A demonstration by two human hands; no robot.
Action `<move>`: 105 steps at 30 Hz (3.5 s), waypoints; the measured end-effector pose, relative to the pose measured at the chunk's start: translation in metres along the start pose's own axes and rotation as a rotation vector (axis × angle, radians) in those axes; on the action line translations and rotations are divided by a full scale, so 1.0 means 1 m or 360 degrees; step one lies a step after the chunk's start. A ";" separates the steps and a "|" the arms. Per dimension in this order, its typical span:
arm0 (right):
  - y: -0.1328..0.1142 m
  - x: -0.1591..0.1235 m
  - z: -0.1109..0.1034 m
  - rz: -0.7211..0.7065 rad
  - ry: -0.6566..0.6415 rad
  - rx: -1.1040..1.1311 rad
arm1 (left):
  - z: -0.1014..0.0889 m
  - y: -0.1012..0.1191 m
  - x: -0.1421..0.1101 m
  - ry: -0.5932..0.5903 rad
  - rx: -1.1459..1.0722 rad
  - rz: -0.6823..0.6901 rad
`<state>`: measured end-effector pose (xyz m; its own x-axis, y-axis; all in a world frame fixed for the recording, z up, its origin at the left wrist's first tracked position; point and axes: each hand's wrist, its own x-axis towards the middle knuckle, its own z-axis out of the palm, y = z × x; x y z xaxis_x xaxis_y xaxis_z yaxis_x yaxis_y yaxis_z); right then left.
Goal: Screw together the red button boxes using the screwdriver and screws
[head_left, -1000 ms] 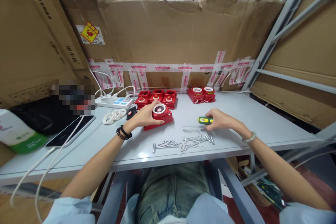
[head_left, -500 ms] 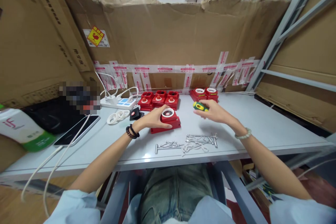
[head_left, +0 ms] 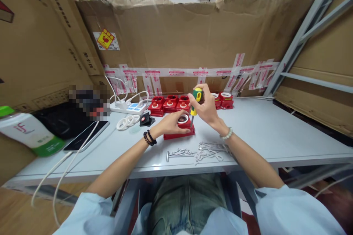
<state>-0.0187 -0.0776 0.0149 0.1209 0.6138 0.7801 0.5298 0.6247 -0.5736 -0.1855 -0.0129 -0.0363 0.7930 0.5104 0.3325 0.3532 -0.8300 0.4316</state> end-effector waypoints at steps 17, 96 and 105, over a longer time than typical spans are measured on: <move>0.006 -0.001 -0.001 -0.0053 0.0135 -0.0117 | -0.001 0.001 0.000 -0.0029 -0.0001 -0.0005; 0.004 0.002 -0.004 0.0077 -0.0197 0.0062 | 0.006 0.031 0.012 0.0429 -0.0766 -0.0114; 0.001 0.002 -0.015 0.0074 -0.0103 -0.0242 | -0.006 0.023 0.002 0.0045 0.0245 0.0122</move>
<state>-0.0051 -0.0824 0.0197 0.0965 0.6734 0.7329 0.6464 0.5176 -0.5607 -0.1787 -0.0293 -0.0202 0.8071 0.4486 0.3838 0.3659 -0.8903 0.2712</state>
